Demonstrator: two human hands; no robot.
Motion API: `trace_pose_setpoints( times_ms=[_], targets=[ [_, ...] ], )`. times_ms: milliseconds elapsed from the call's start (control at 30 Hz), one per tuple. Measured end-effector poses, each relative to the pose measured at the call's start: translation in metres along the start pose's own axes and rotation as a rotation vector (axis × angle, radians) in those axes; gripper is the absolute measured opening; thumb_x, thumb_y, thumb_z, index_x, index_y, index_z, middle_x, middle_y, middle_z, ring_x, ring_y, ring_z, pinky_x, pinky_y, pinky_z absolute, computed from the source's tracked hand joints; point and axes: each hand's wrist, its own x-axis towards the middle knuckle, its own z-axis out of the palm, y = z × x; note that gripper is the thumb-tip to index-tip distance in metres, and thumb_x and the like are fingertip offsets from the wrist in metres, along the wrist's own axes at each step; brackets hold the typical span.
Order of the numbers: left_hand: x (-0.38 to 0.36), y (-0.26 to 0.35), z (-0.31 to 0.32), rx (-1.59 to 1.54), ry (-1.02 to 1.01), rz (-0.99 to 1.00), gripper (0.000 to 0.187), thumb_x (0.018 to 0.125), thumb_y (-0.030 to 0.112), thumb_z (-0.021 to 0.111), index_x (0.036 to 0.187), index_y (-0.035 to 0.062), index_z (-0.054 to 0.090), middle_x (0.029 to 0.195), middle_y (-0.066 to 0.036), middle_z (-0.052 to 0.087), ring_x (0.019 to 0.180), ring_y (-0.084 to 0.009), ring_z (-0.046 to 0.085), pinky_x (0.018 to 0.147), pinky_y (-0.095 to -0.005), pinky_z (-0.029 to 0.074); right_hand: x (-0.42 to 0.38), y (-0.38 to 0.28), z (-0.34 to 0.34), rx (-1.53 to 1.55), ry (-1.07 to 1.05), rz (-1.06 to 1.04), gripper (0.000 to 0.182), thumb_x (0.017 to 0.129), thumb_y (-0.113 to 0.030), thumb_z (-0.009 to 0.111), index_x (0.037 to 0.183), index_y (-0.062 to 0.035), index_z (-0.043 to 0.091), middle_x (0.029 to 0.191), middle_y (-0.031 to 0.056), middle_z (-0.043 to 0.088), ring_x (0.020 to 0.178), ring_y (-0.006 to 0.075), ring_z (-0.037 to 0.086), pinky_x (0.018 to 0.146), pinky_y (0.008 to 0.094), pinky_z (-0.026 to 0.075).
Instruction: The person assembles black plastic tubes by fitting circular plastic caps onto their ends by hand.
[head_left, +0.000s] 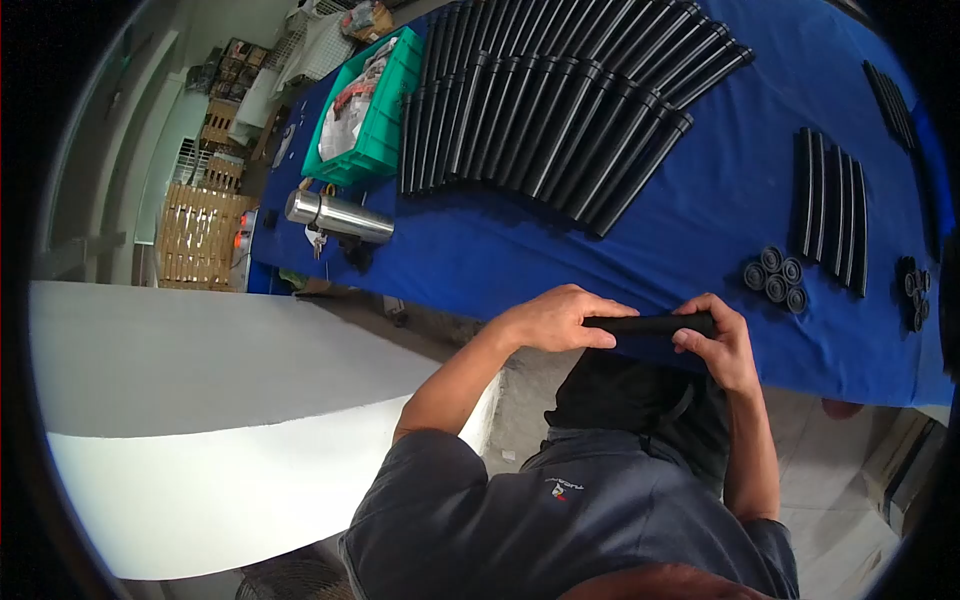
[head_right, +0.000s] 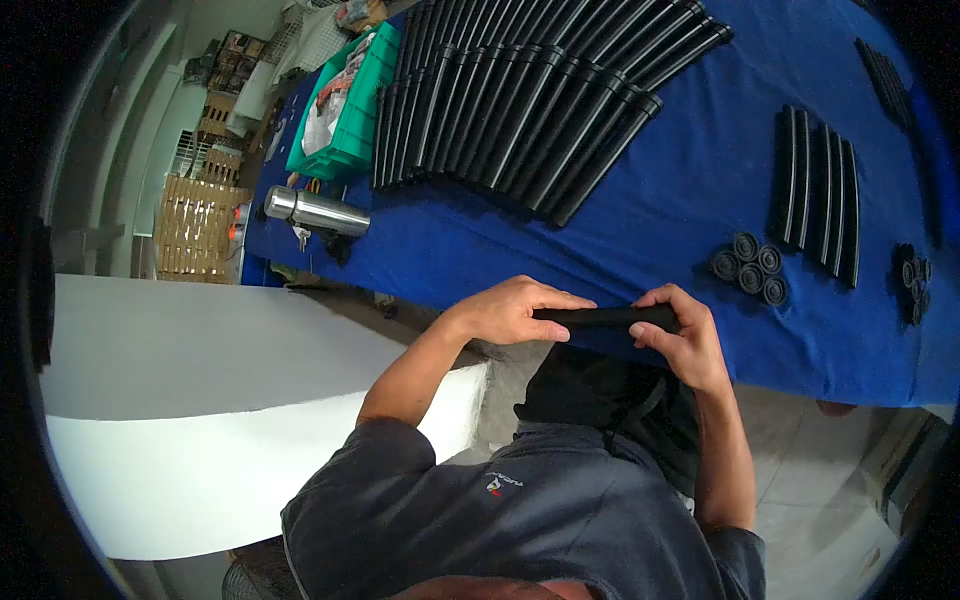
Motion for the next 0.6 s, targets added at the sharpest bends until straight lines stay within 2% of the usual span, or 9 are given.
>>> trace_pose_setpoints(
  times_ms=[100, 200, 300, 333, 467, 500, 533, 567, 600],
  targets=[
    [-0.003, 0.006, -0.001, 0.007, 0.029, 0.026, 0.051, 0.089, 0.02, 0.078, 0.137, 0.007, 0.067, 0.13, -0.017, 0.071, 0.118, -0.0306, 0.07, 0.103, -0.0396, 0.053, 0.001, 0.003, -0.002, 0.015, -0.013, 0.053, 0.027, 0.085, -0.002, 0.08, 0.107, 0.0002, 0.064, 0.099, 0.0066, 0.069, 0.089, 0.012, 0.067, 0.074, 0.0259, 0.055],
    [-0.01, 0.011, 0.0, 0.144, 0.091, -0.012, 0.051, 0.088, 0.02, 0.079, 0.135, 0.0053, 0.068, 0.133, -0.018, 0.07, 0.12, -0.0306, 0.069, 0.101, -0.0396, 0.054, 0.005, 0.014, 0.002, -0.065, 0.037, -0.088, 0.048, 0.083, -0.005, 0.083, 0.125, -0.0009, 0.061, 0.118, 0.0116, 0.066, 0.103, 0.0164, 0.066, 0.079, 0.0279, 0.057],
    [-0.03, 0.001, -0.016, 0.074, 0.383, 0.164, 0.047, 0.089, 0.017, 0.078, 0.133, 0.0024, 0.067, 0.123, -0.015, 0.074, 0.109, -0.0287, 0.072, 0.094, -0.0379, 0.056, 0.005, -0.003, 0.017, 0.192, 0.097, -0.176, 0.075, 0.082, -0.009, 0.086, 0.146, -0.0042, 0.048, 0.135, 0.0151, 0.058, 0.111, 0.0212, 0.064, 0.086, 0.0308, 0.058],
    [-0.039, 0.002, -0.031, 0.061, 0.532, 0.118, 0.044, 0.091, 0.016, 0.077, 0.131, 0.0007, 0.067, 0.115, -0.012, 0.074, 0.1, -0.0247, 0.072, 0.086, -0.0349, 0.057, 0.007, 0.006, 0.007, 0.161, 0.029, -0.149, 0.086, 0.085, -0.008, 0.084, 0.156, -0.0055, 0.036, 0.14, 0.0169, 0.053, 0.11, 0.0225, 0.065, 0.09, 0.0334, 0.059],
    [-0.059, -0.031, -0.12, -0.319, 1.177, -0.03, 0.031, 0.096, 0.016, 0.074, 0.122, -0.0003, 0.068, 0.094, -0.006, 0.068, 0.077, -0.0101, 0.065, 0.055, -0.0239, 0.05, 0.006, 0.015, 0.005, 0.116, 0.018, -0.062, 0.065, 0.094, -0.003, 0.074, 0.151, -0.0007, 0.042, 0.129, 0.0158, 0.059, 0.105, 0.0186, 0.066, 0.089, 0.0317, 0.057],
    [-0.065, -0.049, -0.154, -0.232, 1.25, -0.121, 0.05, 0.095, 0.02, 0.075, 0.135, -0.0074, 0.062, 0.103, -0.009, 0.073, 0.083, -0.0128, 0.067, 0.067, -0.0263, 0.055, 0.007, 0.013, 0.006, 0.105, 0.013, -0.051, 0.062, 0.094, -0.002, 0.073, 0.149, -0.0001, 0.044, 0.126, 0.0152, 0.061, 0.103, 0.0182, 0.066, 0.089, 0.0314, 0.057],
    [-0.066, -0.082, -0.188, -0.043, 1.354, -0.064, 0.051, 0.096, 0.021, 0.074, 0.134, -0.0111, 0.062, 0.112, -0.015, 0.075, 0.091, -0.0195, 0.071, 0.081, -0.0309, 0.056, 0.008, 0.012, 0.006, 0.093, 0.009, -0.038, 0.059, 0.095, -0.002, 0.072, 0.148, 0.0005, 0.046, 0.123, 0.0146, 0.062, 0.102, 0.0178, 0.066, 0.089, 0.0312, 0.057],
    [-0.067, -0.097, -0.215, 0.172, 1.371, -0.122, 0.05, 0.095, 0.023, 0.073, 0.131, -0.0105, 0.064, 0.116, -0.019, 0.075, 0.1, -0.023, 0.071, 0.093, -0.0339, 0.053, 0.007, 0.011, 0.005, 0.082, 0.007, -0.019, 0.056, 0.095, -0.001, 0.071, 0.147, 0.0012, 0.047, 0.12, 0.014, 0.063, 0.1, 0.0175, 0.066, 0.089, 0.031, 0.057],
    [-0.065, -0.094, -0.233, 0.137, 1.293, -0.132, 0.051, 0.093, 0.027, 0.075, 0.13, -0.0071, 0.066, 0.117, -0.02, 0.076, 0.104, -0.0251, 0.072, 0.094, -0.0344, 0.053, 0.003, 0.012, 0.005, 0.104, 0.005, -0.006, 0.054, 0.096, -0.001, 0.069, 0.145, 0.0015, 0.048, 0.119, 0.0135, 0.063, 0.1, 0.0172, 0.067, 0.088, 0.0311, 0.057]
  ],
)
